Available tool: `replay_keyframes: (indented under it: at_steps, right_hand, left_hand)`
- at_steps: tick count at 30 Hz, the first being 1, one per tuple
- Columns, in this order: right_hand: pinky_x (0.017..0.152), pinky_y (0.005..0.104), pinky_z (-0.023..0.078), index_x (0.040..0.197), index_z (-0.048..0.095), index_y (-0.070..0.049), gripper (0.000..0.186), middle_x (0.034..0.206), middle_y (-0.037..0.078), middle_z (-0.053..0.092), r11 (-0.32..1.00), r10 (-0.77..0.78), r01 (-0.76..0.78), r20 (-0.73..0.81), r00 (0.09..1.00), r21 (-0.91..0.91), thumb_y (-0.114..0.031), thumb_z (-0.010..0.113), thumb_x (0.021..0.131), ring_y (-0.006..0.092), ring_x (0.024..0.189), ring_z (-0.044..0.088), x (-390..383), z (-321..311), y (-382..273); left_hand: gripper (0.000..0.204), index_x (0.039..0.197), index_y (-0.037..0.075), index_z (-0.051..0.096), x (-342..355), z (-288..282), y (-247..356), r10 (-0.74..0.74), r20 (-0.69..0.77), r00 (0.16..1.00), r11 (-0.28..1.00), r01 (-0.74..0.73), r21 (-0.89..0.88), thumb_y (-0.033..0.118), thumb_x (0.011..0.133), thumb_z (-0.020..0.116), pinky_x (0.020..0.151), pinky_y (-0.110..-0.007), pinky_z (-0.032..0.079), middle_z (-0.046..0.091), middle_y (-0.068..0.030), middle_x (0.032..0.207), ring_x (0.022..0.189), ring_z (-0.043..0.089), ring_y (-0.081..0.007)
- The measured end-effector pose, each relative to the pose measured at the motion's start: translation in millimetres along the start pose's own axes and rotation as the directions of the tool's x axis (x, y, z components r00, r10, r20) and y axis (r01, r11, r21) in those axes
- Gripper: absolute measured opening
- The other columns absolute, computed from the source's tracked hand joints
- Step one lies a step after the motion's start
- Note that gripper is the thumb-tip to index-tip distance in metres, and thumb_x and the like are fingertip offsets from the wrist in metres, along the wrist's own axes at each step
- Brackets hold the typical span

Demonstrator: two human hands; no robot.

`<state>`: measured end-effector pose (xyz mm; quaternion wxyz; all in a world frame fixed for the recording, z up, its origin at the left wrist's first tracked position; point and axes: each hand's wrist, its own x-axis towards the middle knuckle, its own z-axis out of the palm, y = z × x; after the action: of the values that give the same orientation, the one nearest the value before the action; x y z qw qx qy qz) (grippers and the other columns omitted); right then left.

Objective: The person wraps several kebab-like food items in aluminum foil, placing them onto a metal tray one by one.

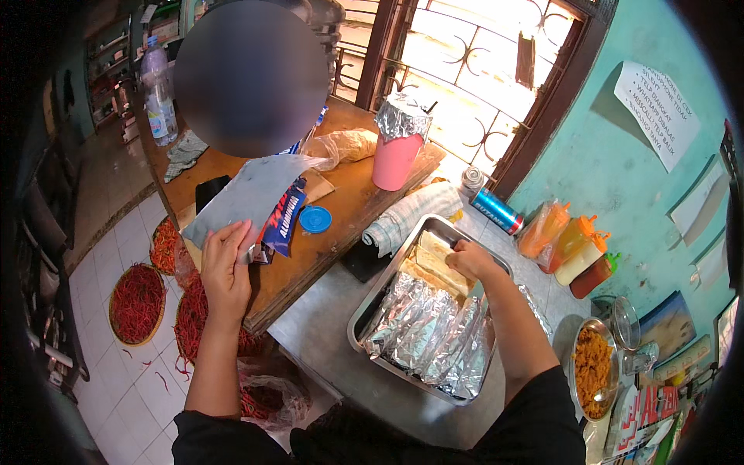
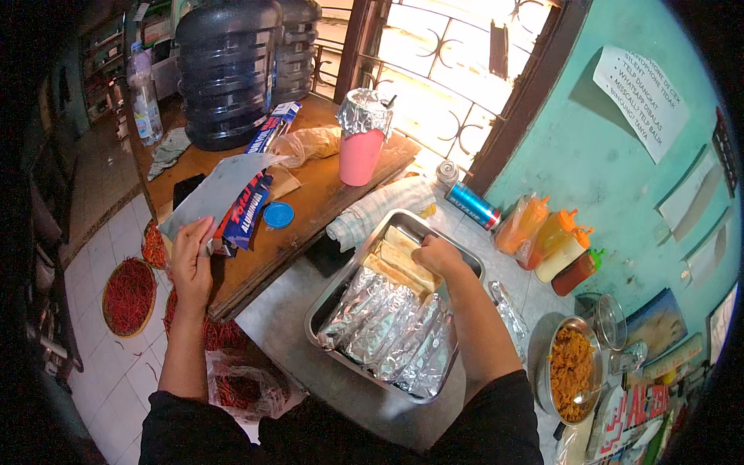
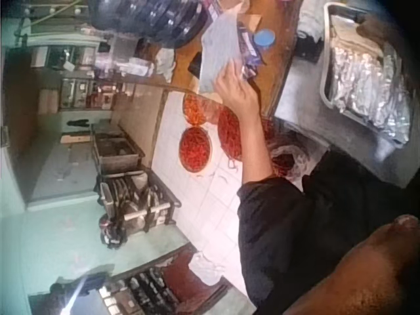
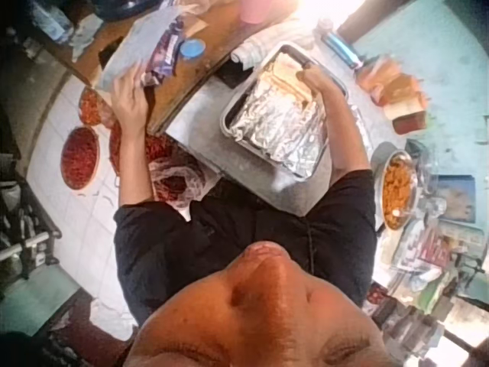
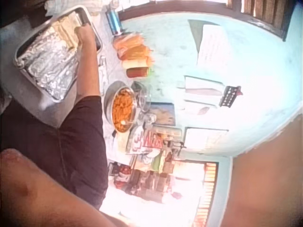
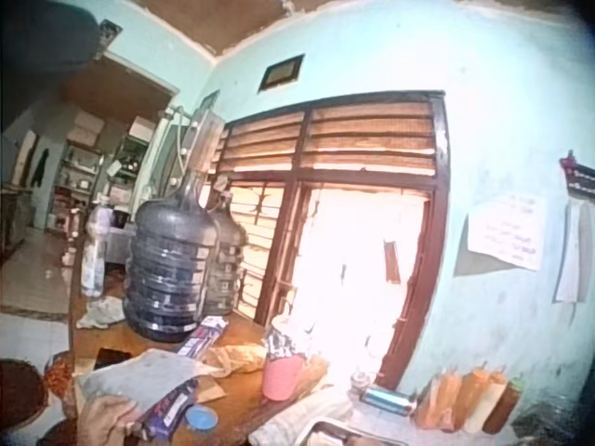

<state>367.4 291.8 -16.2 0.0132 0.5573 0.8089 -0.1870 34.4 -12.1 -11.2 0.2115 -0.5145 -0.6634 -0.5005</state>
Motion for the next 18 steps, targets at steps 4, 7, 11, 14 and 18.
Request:
replay_keyframes:
  at_steps: [4, 7, 11, 14, 18]
  right_hand:
    - [0.077, 0.0356, 0.047, 0.101, 0.062, -0.006, 0.039, 0.091, 0.011, 0.066, 0.989, 0.004, 0.0, -0.029, 1.0, 0.147, -0.027, 0.068, 0.069, 0.0228, 0.088, 0.06, 33, 24, 27]
    - [0.079, 0.0378, 0.048, 0.102, 0.063, -0.005, 0.041, 0.097, 0.017, 0.067, 0.965, 0.003, 0.019, -0.085, 0.996, 0.261, -0.028, 0.069, 0.068, 0.0287, 0.091, 0.063, 44, 27, 70]
    - [0.07, 0.0345, 0.048, 0.099, 0.06, -0.003, 0.037, 0.087, 0.012, 0.065, 0.838, 0.069, 0.073, -0.238, 0.969, 0.54, -0.024, 0.07, 0.07, 0.0223, 0.081, 0.062, -17, -10, 51]
    - [0.067, 0.0301, 0.047, 0.1, 0.059, -0.005, 0.033, 0.089, 0.006, 0.062, 0.507, 0.111, 0.115, -0.198, 0.974, 0.854, -0.021, 0.068, 0.073, 0.0174, 0.077, 0.059, -88, -27, 38]
    - [0.083, 0.032, 0.048, 0.124, 0.051, -0.002, 0.047, 0.106, 0.008, 0.061, 0.054, 0.096, 0.297, -0.301, 0.949, 0.953, -0.015, 0.054, 0.08, 0.0188, 0.094, 0.059, -221, -33, 68]
  left_hand:
    - [0.034, 0.119, 0.005, 0.063, -2, 1, -5, -0.036, 0.01, 0.999, 0.997, 0.036, -0.063, 0.002, 0.087, 0.051, 0.107, -0.048, 0.03, 0.06, -0.0138, 0.113, 0.11, 0.056, -0.0306]
    - [0.035, 0.119, 0.004, 0.063, 8, 10, 0, 0.043, -0.018, 0.999, 0.999, -0.043, 0.009, 0.0, 0.087, 0.05, 0.105, -0.045, 0.033, 0.06, -0.0141, 0.113, 0.11, 0.055, -0.0299]
    - [0.039, 0.12, 0.004, 0.063, 4, 6, -4, 0.003, -0.127, 0.992, 0.989, -0.022, -0.148, -0.004, 0.084, 0.05, 0.1, -0.036, 0.038, 0.06, -0.0148, 0.114, 0.109, 0.055, -0.0282]
    - [0.041, 0.118, 0.008, 0.064, -5, -3, 2, 0.195, -0.224, 0.955, 0.981, -0.187, 0.059, -0.004, 0.082, 0.049, 0.101, -0.045, 0.038, 0.06, -0.0139, 0.115, 0.108, 0.056, -0.0311]
    - [0.037, 0.115, 0.014, 0.065, -41, 7, 110, 0.555, -0.096, 0.827, 0.819, -0.563, -0.115, 0.005, 0.08, 0.057, 0.101, -0.052, 0.035, 0.059, -0.0104, 0.119, 0.108, 0.057, -0.0293]
